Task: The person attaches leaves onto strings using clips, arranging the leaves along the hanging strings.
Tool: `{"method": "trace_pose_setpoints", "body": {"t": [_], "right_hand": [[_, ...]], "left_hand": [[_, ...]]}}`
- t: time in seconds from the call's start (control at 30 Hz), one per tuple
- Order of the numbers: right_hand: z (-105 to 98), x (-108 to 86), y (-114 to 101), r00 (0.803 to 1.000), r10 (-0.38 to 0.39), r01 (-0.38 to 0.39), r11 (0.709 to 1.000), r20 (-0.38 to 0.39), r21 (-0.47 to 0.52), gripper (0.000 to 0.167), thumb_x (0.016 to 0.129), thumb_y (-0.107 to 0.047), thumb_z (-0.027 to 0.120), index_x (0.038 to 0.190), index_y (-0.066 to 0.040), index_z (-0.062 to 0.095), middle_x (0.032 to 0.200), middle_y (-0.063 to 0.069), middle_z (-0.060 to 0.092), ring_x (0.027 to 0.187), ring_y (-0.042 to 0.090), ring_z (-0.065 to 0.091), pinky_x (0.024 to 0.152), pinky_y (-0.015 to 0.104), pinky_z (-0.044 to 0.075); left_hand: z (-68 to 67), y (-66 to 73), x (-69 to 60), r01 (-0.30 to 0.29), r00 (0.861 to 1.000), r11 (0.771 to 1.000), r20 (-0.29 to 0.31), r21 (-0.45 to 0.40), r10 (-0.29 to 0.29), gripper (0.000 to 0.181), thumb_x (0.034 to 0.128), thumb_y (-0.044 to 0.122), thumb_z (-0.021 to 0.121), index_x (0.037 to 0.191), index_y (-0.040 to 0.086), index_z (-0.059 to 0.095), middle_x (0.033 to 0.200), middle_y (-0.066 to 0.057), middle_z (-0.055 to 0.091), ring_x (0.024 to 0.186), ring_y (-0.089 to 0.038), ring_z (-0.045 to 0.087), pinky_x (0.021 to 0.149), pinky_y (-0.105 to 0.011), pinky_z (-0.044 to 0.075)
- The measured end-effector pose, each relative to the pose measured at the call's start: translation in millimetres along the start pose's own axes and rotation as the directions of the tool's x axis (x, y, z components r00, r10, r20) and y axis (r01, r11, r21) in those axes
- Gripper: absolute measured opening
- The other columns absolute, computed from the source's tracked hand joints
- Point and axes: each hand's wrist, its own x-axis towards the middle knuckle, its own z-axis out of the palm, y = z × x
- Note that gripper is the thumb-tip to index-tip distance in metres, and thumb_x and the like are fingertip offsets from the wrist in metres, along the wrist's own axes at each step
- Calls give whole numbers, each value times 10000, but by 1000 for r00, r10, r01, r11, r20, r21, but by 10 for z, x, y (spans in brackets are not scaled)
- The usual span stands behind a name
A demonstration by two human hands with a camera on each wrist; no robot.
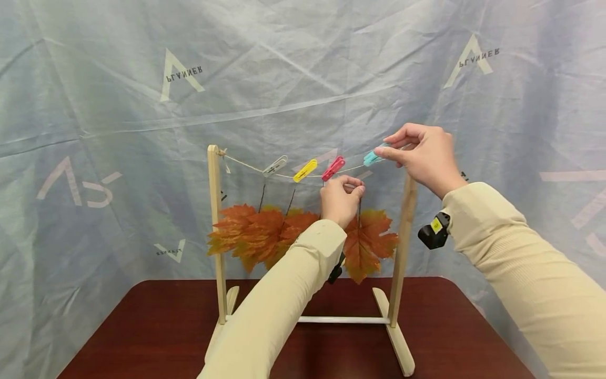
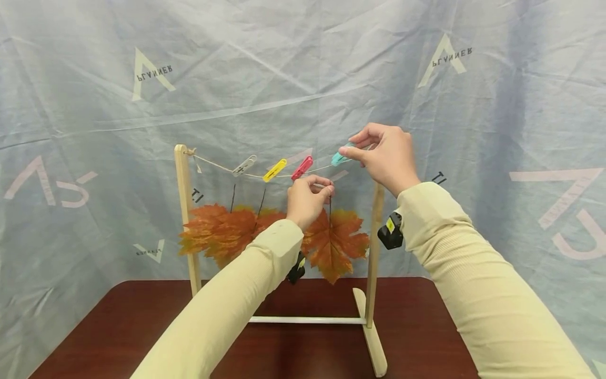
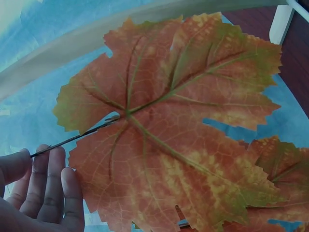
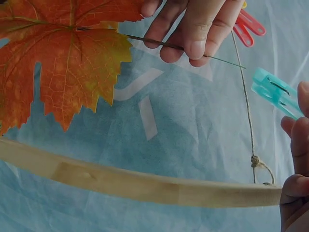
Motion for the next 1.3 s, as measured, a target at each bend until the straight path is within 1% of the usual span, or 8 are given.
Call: {"method": "trace_pose_setpoints", "body": {"t": [0.17,0.37,0.47,0.6,0.87,1.0,1.13,1.3], "right_hand": [[60,37,-12,1000,-11,11,999,14,-44,287,840,-350,860,952,-99,778,773,-171,713,584,42,639,543,246,460],[103,76,-12,1000,-27,28,997,16,-70,280,843,-315,862,959,-75,778,825,-37,757,548,16,619,524,234,452],[111,79,-17,1000,-16,18,997,25,-80,308,835,-337,867,965,-72,778,849,17,767,555,16,614,529,235,441],[126,62,-29,999,7,-2,995,49,-95,325,834,-368,863,973,-87,775,857,16,766,601,79,640,546,267,436],[109,25,-42,986,75,-61,993,151,-99,469,901,-430,779,1188,-65,715,1122,171,724,704,142,682,611,235,523],[103,-10,-42,972,105,-82,990,210,-115,586,915,-491,740,1320,-78,648,1244,196,677,877,285,718,716,340,555],[114,-69,-59,964,96,-64,989,246,-136,711,929,-513,712,1461,-83,518,1352,222,602,1106,388,643,870,511,516],[138,-203,-100,981,61,-36,990,186,-136,716,964,-480,676,1507,-71,450,1347,209,585,1104,385,600,872,538,488]], "left_hand": [[-4,-23,28,2,1000,1000,0,1,-2,90,972,156,719,999,99,784,872,-42,763,795,-167,703,679,-277,536],[-1,-52,50,-21,1000,1000,4,8,21,86,971,156,721,995,103,784,874,-46,765,803,-170,703,677,-275,530],[-4,-45,46,-19,1000,1000,5,6,19,84,968,157,725,996,104,785,874,-47,765,810,-177,702,676,-277,526],[-5,-48,43,-7,1000,1000,6,3,7,81,965,164,730,992,111,785,871,-46,765,809,-176,699,667,-273,519],[-20,-51,28,6,1000,1000,17,22,-7,92,967,181,729,1006,126,792,871,-29,765,820,-182,698,690,-292,529],[-68,-63,-33,0,999,1000,52,9,0,141,986,181,703,1084,111,776,971,-39,769,917,-191,711,773,-314,555],[-170,-86,-122,-41,995,999,86,-25,43,194,996,157,683,1166,80,739,1094,-69,755,1017,-215,710,849,-344,564],[-348,-129,-228,-122,985,993,124,-3,121,230,1007,183,671,1210,85,716,1120,-68,746,1016,-229,698,868,-343,552]]}}
